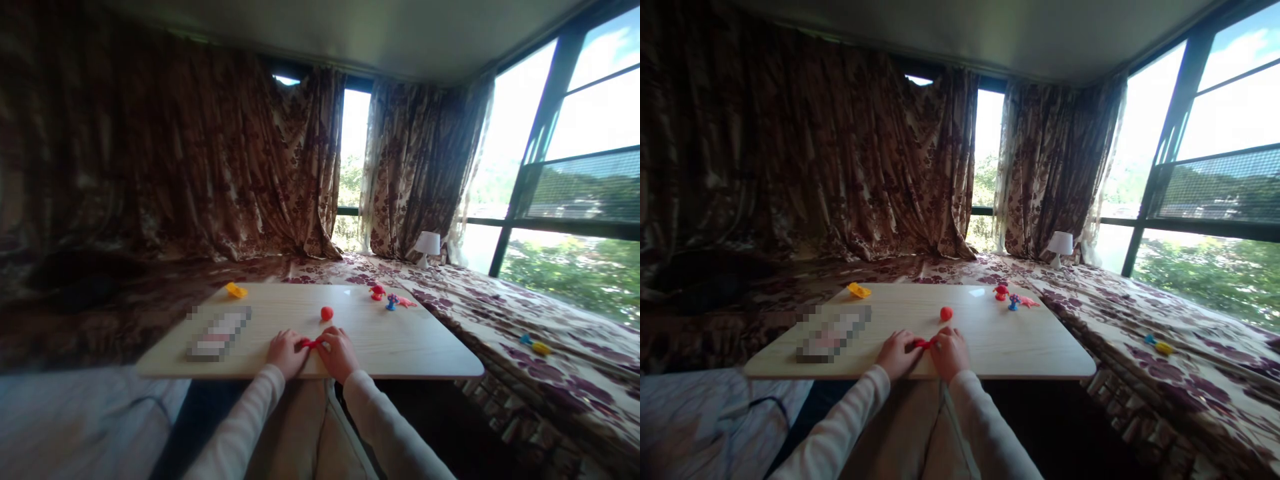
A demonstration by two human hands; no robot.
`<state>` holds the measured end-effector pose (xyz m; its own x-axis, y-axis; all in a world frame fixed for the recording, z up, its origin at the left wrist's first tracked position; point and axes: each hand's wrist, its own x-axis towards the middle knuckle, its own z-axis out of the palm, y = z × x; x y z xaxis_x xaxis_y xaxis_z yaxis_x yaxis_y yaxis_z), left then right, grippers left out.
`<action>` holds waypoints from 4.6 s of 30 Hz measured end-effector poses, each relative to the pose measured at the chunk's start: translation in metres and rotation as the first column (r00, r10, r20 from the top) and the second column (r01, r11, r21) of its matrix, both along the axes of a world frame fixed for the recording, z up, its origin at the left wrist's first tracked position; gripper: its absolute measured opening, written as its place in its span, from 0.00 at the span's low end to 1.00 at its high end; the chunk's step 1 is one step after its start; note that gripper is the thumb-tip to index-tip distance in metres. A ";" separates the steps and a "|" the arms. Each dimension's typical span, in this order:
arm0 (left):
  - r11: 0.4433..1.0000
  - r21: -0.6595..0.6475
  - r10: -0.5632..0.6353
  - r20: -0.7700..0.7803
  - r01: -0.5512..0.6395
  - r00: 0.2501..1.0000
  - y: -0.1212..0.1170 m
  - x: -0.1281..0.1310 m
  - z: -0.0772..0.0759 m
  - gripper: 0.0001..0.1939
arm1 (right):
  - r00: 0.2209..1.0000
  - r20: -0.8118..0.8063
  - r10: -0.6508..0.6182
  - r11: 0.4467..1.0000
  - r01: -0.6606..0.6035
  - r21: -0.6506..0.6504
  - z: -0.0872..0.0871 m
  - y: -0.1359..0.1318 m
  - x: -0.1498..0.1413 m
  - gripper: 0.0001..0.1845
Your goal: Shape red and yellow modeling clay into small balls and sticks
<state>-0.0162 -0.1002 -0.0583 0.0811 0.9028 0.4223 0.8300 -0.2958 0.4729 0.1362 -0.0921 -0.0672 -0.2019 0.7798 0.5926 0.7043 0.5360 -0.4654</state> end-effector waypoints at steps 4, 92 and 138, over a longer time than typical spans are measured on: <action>1.000 -0.005 -0.002 0.002 0.002 1.000 0.001 0.000 0.000 0.06 | 1.000 0.004 -0.010 1.000 0.010 -0.019 0.001 -0.001 0.000 0.08; 0.997 0.081 0.013 0.022 -0.014 1.000 0.008 -0.003 -0.008 0.10 | 1.000 -0.015 -0.023 1.000 0.023 -0.008 0.003 -0.003 -0.001 0.12; 0.950 0.288 -0.018 -0.336 0.121 0.942 -0.018 0.000 -0.015 0.16 | 0.985 -0.171 -0.021 1.000 0.020 -0.008 -0.001 -0.001 0.000 0.20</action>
